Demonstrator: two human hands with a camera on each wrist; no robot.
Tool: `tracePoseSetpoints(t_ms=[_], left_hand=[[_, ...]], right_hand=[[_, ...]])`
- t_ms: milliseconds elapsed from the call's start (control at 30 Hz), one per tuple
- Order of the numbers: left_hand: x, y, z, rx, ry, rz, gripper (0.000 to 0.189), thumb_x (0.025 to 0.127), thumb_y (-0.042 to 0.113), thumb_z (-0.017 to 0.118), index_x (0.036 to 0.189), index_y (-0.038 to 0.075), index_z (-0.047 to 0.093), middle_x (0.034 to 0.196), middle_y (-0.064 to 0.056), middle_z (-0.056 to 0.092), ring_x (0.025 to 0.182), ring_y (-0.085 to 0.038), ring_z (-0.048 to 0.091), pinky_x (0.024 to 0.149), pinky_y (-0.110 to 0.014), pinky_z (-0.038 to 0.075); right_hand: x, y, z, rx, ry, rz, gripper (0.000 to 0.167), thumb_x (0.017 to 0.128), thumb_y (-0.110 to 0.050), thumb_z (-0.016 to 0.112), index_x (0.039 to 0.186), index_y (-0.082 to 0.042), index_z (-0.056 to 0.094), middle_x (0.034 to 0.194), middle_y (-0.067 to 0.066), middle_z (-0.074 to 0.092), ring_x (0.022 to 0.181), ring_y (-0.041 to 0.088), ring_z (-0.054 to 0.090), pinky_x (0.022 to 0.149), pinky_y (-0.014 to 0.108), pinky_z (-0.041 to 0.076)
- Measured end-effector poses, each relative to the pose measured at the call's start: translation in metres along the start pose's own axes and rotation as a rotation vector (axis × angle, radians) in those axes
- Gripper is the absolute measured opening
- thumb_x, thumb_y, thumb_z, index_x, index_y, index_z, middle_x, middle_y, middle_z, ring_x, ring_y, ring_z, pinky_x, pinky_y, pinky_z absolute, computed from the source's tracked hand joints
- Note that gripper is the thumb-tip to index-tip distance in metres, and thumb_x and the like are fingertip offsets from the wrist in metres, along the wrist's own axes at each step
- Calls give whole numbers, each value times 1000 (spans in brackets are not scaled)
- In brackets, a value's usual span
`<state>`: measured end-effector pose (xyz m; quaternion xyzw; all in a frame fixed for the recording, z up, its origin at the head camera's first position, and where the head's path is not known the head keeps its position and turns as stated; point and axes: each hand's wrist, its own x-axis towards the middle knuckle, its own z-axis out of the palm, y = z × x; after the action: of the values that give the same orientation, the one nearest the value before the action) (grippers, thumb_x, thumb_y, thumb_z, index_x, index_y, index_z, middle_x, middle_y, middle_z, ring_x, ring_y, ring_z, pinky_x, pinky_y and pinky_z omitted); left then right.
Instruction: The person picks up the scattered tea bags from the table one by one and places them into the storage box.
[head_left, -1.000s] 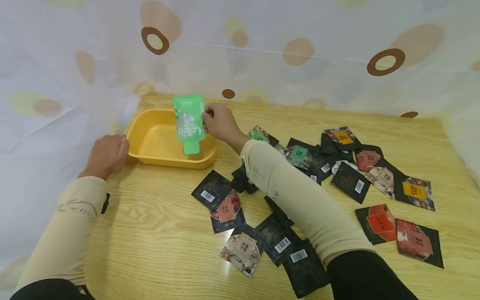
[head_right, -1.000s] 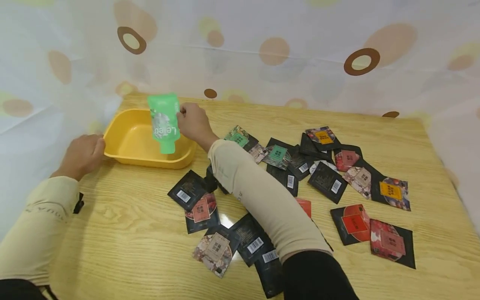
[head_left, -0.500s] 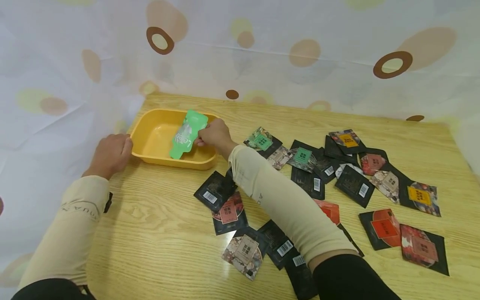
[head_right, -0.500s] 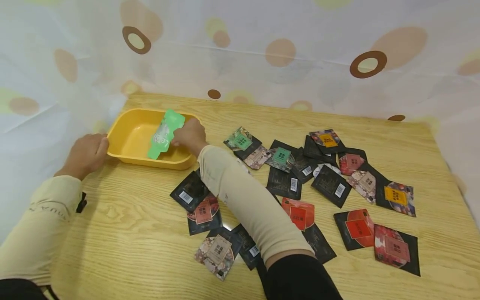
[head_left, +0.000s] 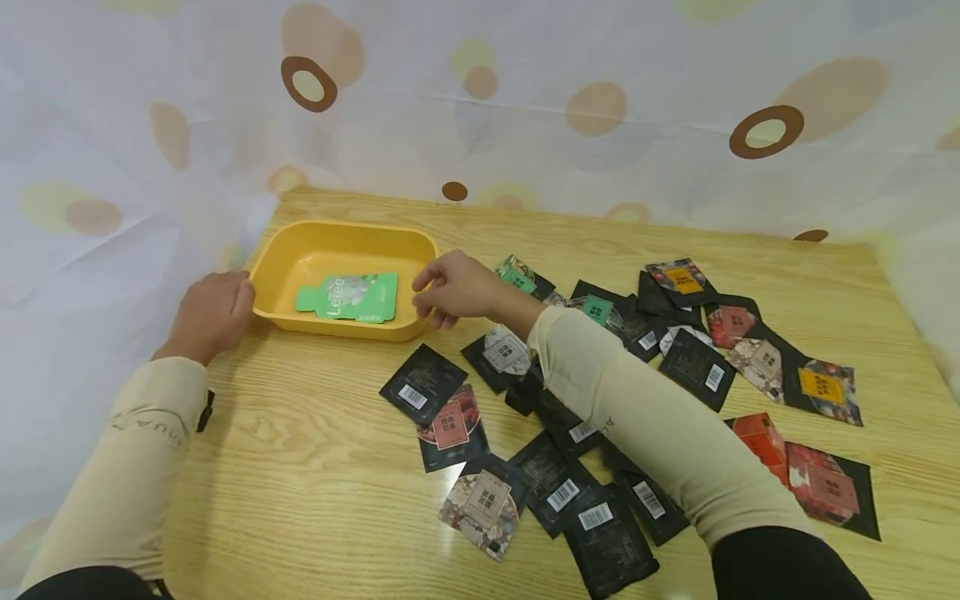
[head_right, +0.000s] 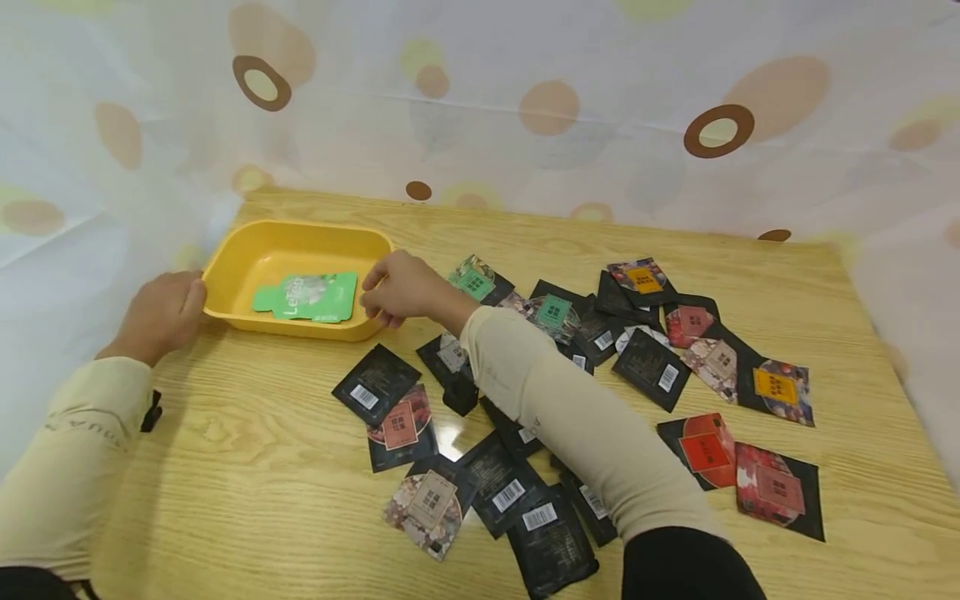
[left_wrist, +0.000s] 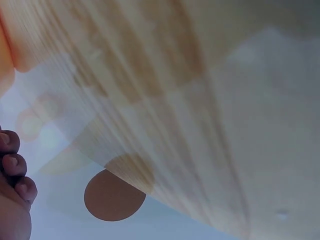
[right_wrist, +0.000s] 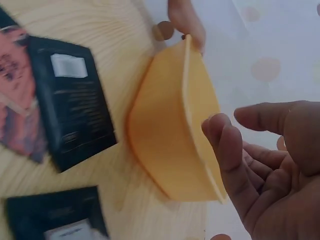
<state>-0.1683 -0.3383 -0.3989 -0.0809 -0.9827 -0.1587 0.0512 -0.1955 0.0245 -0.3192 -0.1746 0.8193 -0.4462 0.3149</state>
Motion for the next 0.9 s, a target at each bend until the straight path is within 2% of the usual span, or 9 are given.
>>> tracePoseSetpoints(t_ms=[33,100,167,267,333,500,667,733,900], left_hand=[[0,0,-1,-6,-13,-11,41,102,22,17,74,6,42,78,-23,54,80,-43,54,75,-51,40],[1,0,-2,-13,-32,-24,43,102,24,16,76,5,44,96,-31,61,96,-50,57,86,-58,42],[2,-1,-3,-10,-38,-20,43,102,24,16,77,4,45,98,-31,61,97,-50,57,87,-59,42],[4,-2,-2,9,-21,2,40,101,22,18,74,6,43,77,-21,55,77,-40,55,73,-49,42],[5,-3,-1,21,-14,12,39,101,21,19,72,8,41,67,-11,44,67,-31,47,66,-43,35],[7,-4,-2,23,-20,10,40,101,22,18,72,8,42,66,-10,44,66,-30,46,66,-41,33],[9,-4,0,41,21,57,38,100,19,21,70,9,41,64,-9,42,63,-29,44,64,-41,33],[9,-4,0,54,42,76,38,100,17,22,68,9,41,64,-9,41,61,-29,43,63,-41,33],[9,-4,0,38,47,60,36,101,18,22,72,7,40,65,-8,38,59,-26,37,62,-37,28]], right_hand=[[-4,3,0,-54,-7,-12,31,98,-15,59,124,2,61,101,22,74,66,17,68,66,31,59],[-10,11,2,-147,-11,-24,26,99,-18,59,116,0,66,101,22,73,71,21,69,65,29,57],[-13,20,6,-248,14,-22,24,98,-21,61,111,-3,69,99,18,74,74,21,68,65,27,54],[-14,32,13,-377,50,4,24,95,-24,65,109,-5,70,98,12,73,79,20,67,69,28,52],[-15,37,19,-476,69,13,29,92,-27,68,111,-6,69,96,8,72,78,16,64,72,28,51],[-14,42,35,-639,73,36,44,89,-36,73,121,-6,63,91,5,69,78,15,59,80,33,51],[-11,44,50,-748,91,84,58,83,-48,76,122,-8,60,105,5,68,92,18,62,86,37,53],[-10,44,54,-768,99,83,68,80,-51,78,127,-8,56,115,6,67,101,21,64,89,38,53],[-6,48,59,-760,125,69,84,78,-50,80,141,-6,43,127,11,63,114,25,64,94,40,53]])
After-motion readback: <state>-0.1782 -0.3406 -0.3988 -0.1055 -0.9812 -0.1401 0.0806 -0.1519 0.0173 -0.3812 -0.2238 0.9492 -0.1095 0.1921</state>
